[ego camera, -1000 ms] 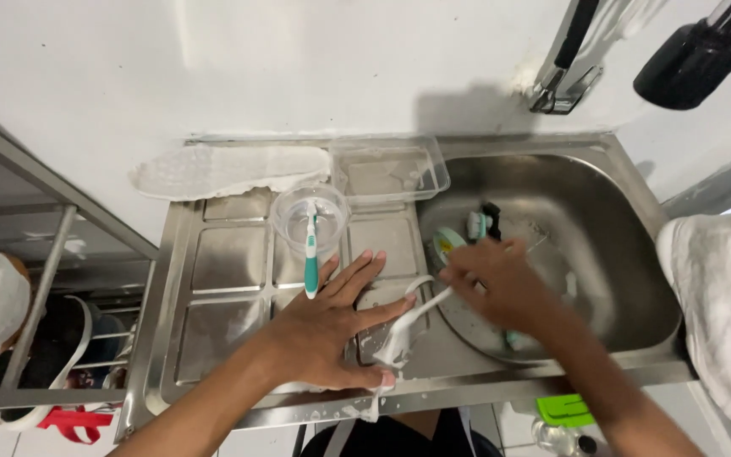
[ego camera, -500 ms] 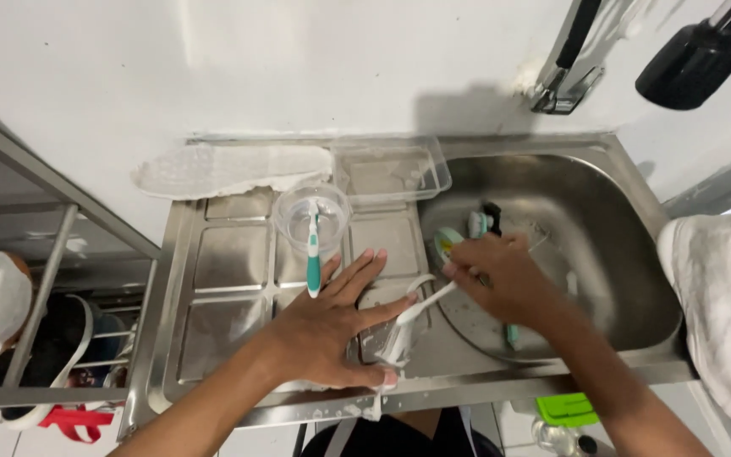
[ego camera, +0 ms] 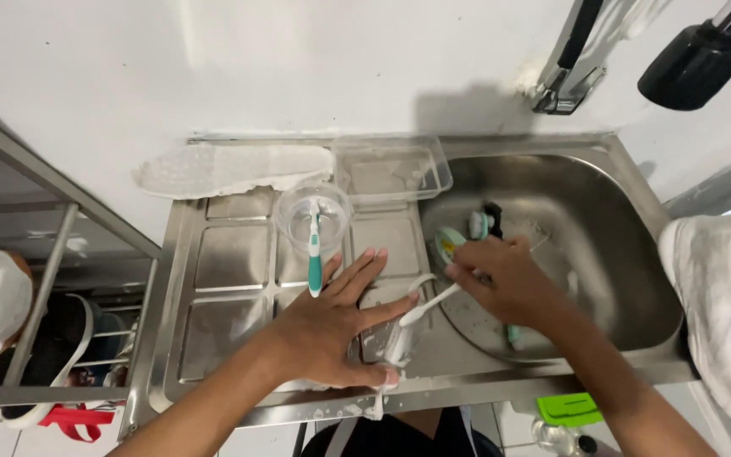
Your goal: The person scrubs a white shoe lace with a toothbrush over a stainless steel sink. They repeatedly scrub the lace, rinse it under running water, and wring it out to remove excess water.
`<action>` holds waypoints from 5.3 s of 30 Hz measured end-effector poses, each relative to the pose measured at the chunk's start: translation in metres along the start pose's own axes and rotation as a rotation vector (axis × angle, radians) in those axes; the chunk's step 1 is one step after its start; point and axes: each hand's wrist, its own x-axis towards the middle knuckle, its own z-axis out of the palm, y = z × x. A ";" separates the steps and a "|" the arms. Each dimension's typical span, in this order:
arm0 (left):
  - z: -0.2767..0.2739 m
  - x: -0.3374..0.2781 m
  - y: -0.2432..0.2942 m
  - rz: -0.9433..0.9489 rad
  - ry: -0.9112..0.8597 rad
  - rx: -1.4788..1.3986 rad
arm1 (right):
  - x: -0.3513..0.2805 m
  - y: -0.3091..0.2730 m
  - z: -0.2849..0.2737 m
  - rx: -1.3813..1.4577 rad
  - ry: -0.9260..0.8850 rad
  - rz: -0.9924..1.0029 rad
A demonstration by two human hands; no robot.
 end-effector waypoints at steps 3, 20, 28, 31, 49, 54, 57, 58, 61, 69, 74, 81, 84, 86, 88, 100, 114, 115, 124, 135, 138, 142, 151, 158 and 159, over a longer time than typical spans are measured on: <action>-0.002 -0.002 0.004 -0.023 -0.034 0.003 | -0.008 -0.060 -0.010 -0.026 -0.180 0.041; -0.011 -0.004 0.008 -0.040 -0.047 0.000 | -0.006 -0.005 0.015 0.053 -0.061 0.014; -0.007 -0.002 0.005 -0.018 -0.049 -0.006 | -0.009 -0.025 0.001 0.030 -0.179 0.029; -0.001 0.001 0.003 -0.034 -0.053 0.036 | -0.009 0.017 0.018 0.014 -0.039 0.060; 0.030 0.000 -0.006 0.329 0.449 0.047 | -0.026 0.013 -0.018 0.111 0.243 0.461; 0.042 0.011 -0.006 0.462 0.730 0.315 | -0.006 -0.020 -0.006 0.134 0.061 0.440; 0.050 0.016 -0.011 0.475 0.748 0.357 | 0.004 -0.039 -0.002 0.101 0.032 0.416; 0.046 0.013 -0.006 0.468 0.750 0.364 | 0.007 -0.044 -0.002 0.103 0.035 0.407; 0.034 0.005 0.013 0.449 0.715 0.127 | 0.005 -0.050 0.008 0.108 -0.005 0.325; -0.002 0.025 0.066 0.397 1.202 -0.209 | -0.030 -0.069 -0.005 0.745 0.190 0.198; -0.038 0.026 0.092 0.368 1.382 -0.403 | -0.071 -0.104 -0.018 1.175 -0.138 0.022; -0.030 0.000 0.098 0.369 1.097 -0.476 | -0.087 -0.071 -0.063 1.056 0.299 0.161; -0.005 0.010 0.091 0.400 0.876 -0.512 | -0.071 -0.084 -0.098 0.934 0.464 0.040; 0.002 0.026 0.079 0.416 0.750 -0.598 | -0.059 -0.092 -0.107 0.911 0.494 -0.034; 0.000 0.031 0.080 0.433 0.622 -0.679 | -0.045 -0.093 -0.112 0.885 0.525 -0.110; -0.049 0.028 0.102 0.506 0.817 -1.040 | -0.062 -0.071 -0.046 1.171 0.230 0.276; -0.037 0.054 0.064 0.459 0.727 -0.559 | -0.061 -0.073 -0.091 1.057 0.342 0.258; -0.036 0.052 0.065 0.457 0.723 -0.562 | -0.055 -0.068 -0.082 1.059 0.341 0.263; -0.061 0.035 0.075 0.228 0.851 -0.933 | -0.056 -0.095 -0.014 1.217 -0.193 0.170; -0.050 -0.008 0.052 0.459 0.903 -1.230 | -0.082 -0.024 -0.108 0.817 0.074 0.387; -0.016 -0.044 0.034 0.387 0.921 -1.145 | -0.074 -0.016 -0.114 0.591 0.095 0.366; 0.022 -0.076 0.006 0.275 0.942 -1.057 | -0.061 -0.021 -0.110 0.401 0.200 0.392; 0.062 -0.095 -0.041 0.058 1.067 -1.164 | -0.028 -0.024 -0.123 0.274 0.688 0.310; 0.063 -0.083 -0.039 -0.284 1.009 -0.358 | -0.013 -0.046 -0.110 0.604 0.639 0.239; 0.065 -0.083 -0.040 -0.343 0.975 -0.248 | -0.012 -0.045 -0.106 0.554 0.564 0.188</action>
